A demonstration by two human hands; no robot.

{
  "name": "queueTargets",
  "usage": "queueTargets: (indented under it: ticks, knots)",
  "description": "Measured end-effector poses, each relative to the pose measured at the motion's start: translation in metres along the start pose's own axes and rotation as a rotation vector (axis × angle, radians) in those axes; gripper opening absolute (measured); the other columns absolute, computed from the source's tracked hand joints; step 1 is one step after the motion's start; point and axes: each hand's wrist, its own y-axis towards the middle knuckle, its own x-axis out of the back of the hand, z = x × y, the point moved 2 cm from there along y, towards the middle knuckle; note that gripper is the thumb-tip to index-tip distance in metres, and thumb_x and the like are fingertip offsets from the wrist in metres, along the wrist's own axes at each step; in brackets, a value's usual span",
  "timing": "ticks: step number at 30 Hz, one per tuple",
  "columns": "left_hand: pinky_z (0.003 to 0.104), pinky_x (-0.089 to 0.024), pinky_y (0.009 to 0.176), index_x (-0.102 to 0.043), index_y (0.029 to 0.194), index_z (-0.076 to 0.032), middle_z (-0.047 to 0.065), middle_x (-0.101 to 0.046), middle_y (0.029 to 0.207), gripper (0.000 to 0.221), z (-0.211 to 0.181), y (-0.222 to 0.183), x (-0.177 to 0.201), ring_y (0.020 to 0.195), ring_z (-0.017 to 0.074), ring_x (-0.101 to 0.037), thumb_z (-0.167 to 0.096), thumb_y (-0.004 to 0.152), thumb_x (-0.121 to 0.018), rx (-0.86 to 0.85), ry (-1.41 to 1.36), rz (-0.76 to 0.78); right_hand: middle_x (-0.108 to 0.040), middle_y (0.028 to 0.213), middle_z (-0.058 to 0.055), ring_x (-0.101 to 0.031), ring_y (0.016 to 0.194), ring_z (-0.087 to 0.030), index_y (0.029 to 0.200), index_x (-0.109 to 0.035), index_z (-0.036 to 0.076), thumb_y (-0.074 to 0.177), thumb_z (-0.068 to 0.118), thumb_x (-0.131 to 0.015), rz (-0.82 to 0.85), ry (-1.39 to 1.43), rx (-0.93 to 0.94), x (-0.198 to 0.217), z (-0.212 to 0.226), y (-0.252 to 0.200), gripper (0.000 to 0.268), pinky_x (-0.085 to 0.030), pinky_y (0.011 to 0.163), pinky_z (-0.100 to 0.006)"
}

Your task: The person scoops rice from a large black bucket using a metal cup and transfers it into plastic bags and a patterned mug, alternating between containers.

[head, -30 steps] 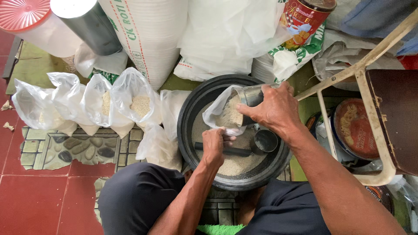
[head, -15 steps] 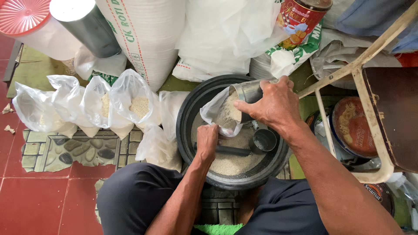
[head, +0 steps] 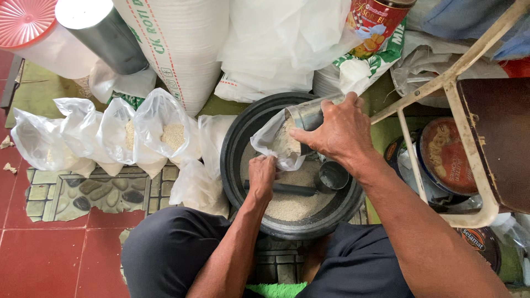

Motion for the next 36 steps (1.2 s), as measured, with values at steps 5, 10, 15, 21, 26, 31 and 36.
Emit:
queueTargets:
  ticks: [5,10,15,21,26,31,36]
  knots:
    - [0.043,-0.055,0.059,-0.071,0.082,0.003,0.02,-0.065,0.062,0.025,-0.009,-0.002,0.002,0.066,0.0291,-0.073,-0.014,0.066,-0.062,-0.041,0.178,-0.062,-0.051,0.105,-0.03,-0.057,0.104,-0.052,0.113,-0.072,-0.008,0.068,0.071,-0.078,-0.032,0.023,0.023,-0.004,-0.002,0.001,0.091,-0.055,0.078,-0.058]
    - [0.037,-0.041,0.055,-0.059,0.12,0.006,0.025,-0.068,0.088,0.065,-0.103,-0.077,-0.009,0.091,0.0341,-0.069,0.003,0.056,-0.064,-0.099,0.071,-0.015,-0.051,0.102,-0.029,-0.057,0.102,-0.053,0.109,-0.072,-0.01,0.066,0.073,-0.078,-0.061,0.021,0.049,-0.008,-0.004,0.003,0.093,-0.055,0.076,-0.06]
    - [0.063,-0.065,0.068,-0.017,0.162,-0.011,0.035,-0.049,0.136,0.106,-0.094,-0.066,0.007,0.112,0.0596,-0.061,0.017,0.072,-0.067,-0.086,0.161,0.072,-0.049,0.1,-0.025,-0.057,0.1,-0.051,0.106,-0.072,-0.009,0.067,0.072,-0.079,-0.102,0.029,0.063,-0.01,-0.005,0.004,0.09,-0.055,0.074,-0.059]
    - [0.059,-0.055,0.099,-0.049,0.141,-0.005,0.025,-0.068,0.129,0.074,-0.072,-0.036,0.019,0.124,0.0464,-0.062,-0.026,0.078,-0.083,-0.244,0.408,0.03,-0.05,0.104,-0.029,-0.058,0.103,-0.052,0.109,-0.072,-0.009,0.069,0.072,-0.078,-0.043,0.02,0.066,-0.011,-0.011,0.006,0.09,-0.056,0.074,-0.059]
    - [0.058,-0.055,0.092,-0.067,0.116,-0.005,0.021,-0.076,0.107,0.047,-0.068,-0.002,0.013,0.111,0.0447,-0.07,-0.039,0.088,-0.079,-0.303,0.648,-0.065,-0.049,0.107,-0.028,-0.056,0.106,-0.052,0.112,-0.07,-0.01,0.068,0.071,-0.079,-0.014,0.023,0.035,-0.018,-0.014,0.009,0.092,-0.055,0.078,-0.059]
    - [0.057,-0.059,0.085,-0.073,0.107,-0.009,0.019,-0.078,0.097,0.029,-0.054,0.028,0.003,0.1,0.0448,-0.074,-0.032,0.09,-0.076,-0.346,0.777,-0.095,-0.05,0.107,-0.028,-0.057,0.107,-0.051,0.113,-0.07,-0.01,0.068,0.071,-0.079,-0.014,0.019,0.032,-0.022,-0.019,0.014,0.093,-0.057,0.077,-0.059]
    - [0.065,-0.058,0.075,-0.072,0.099,-0.007,0.023,-0.074,0.086,0.014,-0.043,0.031,0.003,0.091,0.0513,-0.072,-0.017,0.09,-0.067,-0.479,0.754,-0.114,-0.049,0.104,-0.028,-0.057,0.104,-0.051,0.114,-0.069,-0.01,0.069,0.071,-0.081,-0.028,0.045,0.027,-0.019,-0.025,0.019,0.094,-0.057,0.075,-0.06]
